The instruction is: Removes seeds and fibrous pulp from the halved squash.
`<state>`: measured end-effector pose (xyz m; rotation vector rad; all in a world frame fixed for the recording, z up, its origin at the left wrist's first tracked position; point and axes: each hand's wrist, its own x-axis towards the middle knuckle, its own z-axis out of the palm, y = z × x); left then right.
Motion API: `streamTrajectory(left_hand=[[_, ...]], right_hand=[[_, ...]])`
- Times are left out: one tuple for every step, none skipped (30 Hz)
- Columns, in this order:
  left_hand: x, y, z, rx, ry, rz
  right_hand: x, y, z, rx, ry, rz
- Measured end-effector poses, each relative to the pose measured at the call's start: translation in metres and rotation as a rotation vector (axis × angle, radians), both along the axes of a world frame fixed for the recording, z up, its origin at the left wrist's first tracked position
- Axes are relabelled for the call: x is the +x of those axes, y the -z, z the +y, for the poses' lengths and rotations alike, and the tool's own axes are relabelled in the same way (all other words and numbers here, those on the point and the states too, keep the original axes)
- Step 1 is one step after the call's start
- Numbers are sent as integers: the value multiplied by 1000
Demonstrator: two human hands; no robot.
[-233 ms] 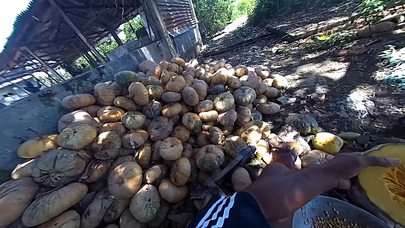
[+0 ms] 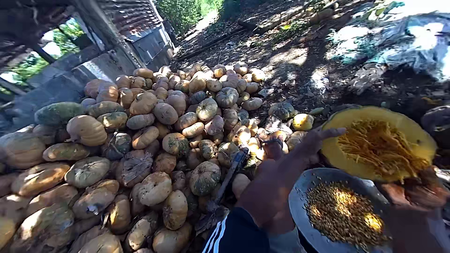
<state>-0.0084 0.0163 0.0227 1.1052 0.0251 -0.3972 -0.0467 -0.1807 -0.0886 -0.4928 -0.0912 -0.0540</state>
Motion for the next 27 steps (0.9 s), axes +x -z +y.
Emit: streamTrajectory(left_hand=[[-3, -5, 2, -29, -33, 6], [-6, -8, 1, -27, -77, 15], [-8, -11, -1, -15, -106, 16], [-8, -10, -5, -35, -129, 8], [-6, -4, -9, -72, -133, -16], [-4, -1, -13, -105, -139, -39], [-2, 1, -17, -131, -147, -61], [-2, 1, -19, -150, -158, -78], [-1, 0, -21, -165, -167, -89], [-1, -3, -22, -179, -170, -100], [-2, -5, -23, -189, -176, -112], [-2, -8, -24, -202, -182, -119], [-2, -9, -25, -214, -185, -126], [-2, -9, -26, -225, -186, -133], [-2, -9, -27, -232, -193, -139], [-2, -8, -27, -234, -198, -145], [-2, -8, -28, -230, -202, -147], [-3, -7, -28, -225, -200, -151], [-4, -6, -29, -216, -195, -154], [-6, -5, -28, -211, -190, -154], [-9, -4, -28, -210, -186, -150], [-13, -4, -27, -214, -183, -142], [-16, -4, -26, -222, -182, -133], [-19, -4, -24, -224, -179, -129], [-21, -4, -22, -223, -175, -129], [-22, -4, -20, -222, -175, -129], [-24, -4, -18, -220, -177, -131]], right_hand=[[0, 1, -9, 17, 33, -19], [2, -2, -11, 31, 48, -12], [4, -6, -12, 43, 49, 6], [6, -11, -14, 26, 46, 36], [7, -15, -18, -2, 43, 79], [8, -20, -24, -59, 42, 126], [10, -24, -32, -161, 50, 180], [12, -29, -41, -301, 76, 237], [15, -32, -54, -442, 108, 275], [20, -37, -67, -594, 171, 313], [25, -47, -78, -768, 260, 356], [26, -62, -87, -957, 341, 369], [26, -81, -94, -1150, 411, 338], [22, -102, -99, -1342, 422, 273], [18, -121, -102, -1531, 399, 183], [13, -135, -102, -1693, 361, 81], [7, -146, -100, -1814, 327, -14], [2, -152, -96, -1885, 320, -95], [-3, -155, -91, -1929, 328, -153], [-7, -154, -86, -1956, 342, -186], [-10, -150, -81, -1967, 362, -207], [-11, -146, -78, -1967, 380, -225], [-13, -144, -76, -1956, 405, -242], [-13, -143, -75, -1941, 431, -262], [-13, -141, -75, -1927, 469, -287], [-12, -137, -75, -1908, 519, -318], [-10, -132, -74, -1891, 581, -353]])
